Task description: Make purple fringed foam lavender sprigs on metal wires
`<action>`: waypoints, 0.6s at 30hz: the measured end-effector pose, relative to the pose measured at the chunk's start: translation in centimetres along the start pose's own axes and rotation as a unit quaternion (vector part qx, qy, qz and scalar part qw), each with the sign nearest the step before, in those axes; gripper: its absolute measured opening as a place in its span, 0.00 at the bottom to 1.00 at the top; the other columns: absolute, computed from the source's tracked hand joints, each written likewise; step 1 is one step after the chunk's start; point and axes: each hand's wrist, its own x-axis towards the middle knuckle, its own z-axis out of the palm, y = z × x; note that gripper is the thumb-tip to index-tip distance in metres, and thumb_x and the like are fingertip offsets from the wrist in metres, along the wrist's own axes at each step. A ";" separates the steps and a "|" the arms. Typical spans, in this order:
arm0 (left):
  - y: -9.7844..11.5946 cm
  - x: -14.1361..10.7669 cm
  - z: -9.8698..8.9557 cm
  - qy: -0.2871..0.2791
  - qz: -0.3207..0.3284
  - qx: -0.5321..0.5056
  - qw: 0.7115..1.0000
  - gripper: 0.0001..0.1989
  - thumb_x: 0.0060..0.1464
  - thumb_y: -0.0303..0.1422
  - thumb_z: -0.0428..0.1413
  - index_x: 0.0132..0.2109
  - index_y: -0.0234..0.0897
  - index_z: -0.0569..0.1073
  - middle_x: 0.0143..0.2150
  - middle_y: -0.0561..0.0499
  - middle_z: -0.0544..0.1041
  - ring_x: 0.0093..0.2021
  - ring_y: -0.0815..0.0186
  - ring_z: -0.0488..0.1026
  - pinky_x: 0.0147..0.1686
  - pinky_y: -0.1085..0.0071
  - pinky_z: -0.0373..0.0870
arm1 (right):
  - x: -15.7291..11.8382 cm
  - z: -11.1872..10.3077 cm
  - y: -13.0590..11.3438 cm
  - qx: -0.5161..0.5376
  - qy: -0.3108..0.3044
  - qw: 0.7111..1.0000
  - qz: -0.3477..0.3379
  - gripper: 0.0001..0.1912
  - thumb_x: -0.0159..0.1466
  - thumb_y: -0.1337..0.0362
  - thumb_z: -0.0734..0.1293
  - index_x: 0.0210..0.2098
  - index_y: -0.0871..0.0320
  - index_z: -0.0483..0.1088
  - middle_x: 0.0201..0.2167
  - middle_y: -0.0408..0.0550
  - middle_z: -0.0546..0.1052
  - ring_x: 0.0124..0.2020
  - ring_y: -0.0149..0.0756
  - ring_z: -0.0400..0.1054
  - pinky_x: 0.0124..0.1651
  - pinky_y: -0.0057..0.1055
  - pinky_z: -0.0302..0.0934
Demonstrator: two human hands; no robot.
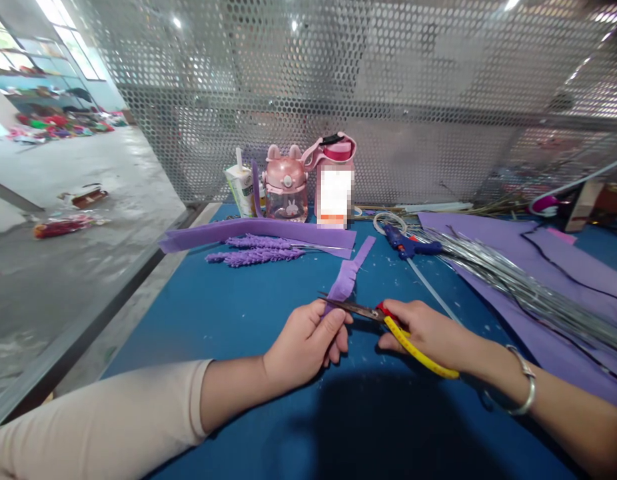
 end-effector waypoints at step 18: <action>0.6 0.6 -0.2 0.032 -0.002 -0.083 0.996 0.12 0.59 0.40 0.45 0.36 0.35 0.64 0.19 0.57 0.67 0.15 0.76 0.57 0.12 0.81 0.51 | -1.4 -4.3 2.3 0.044 -0.109 0.993 -0.029 0.18 0.54 0.49 0.66 0.25 0.58 0.61 0.20 0.37 0.59 0.21 0.27 0.48 0.23 0.25 0.45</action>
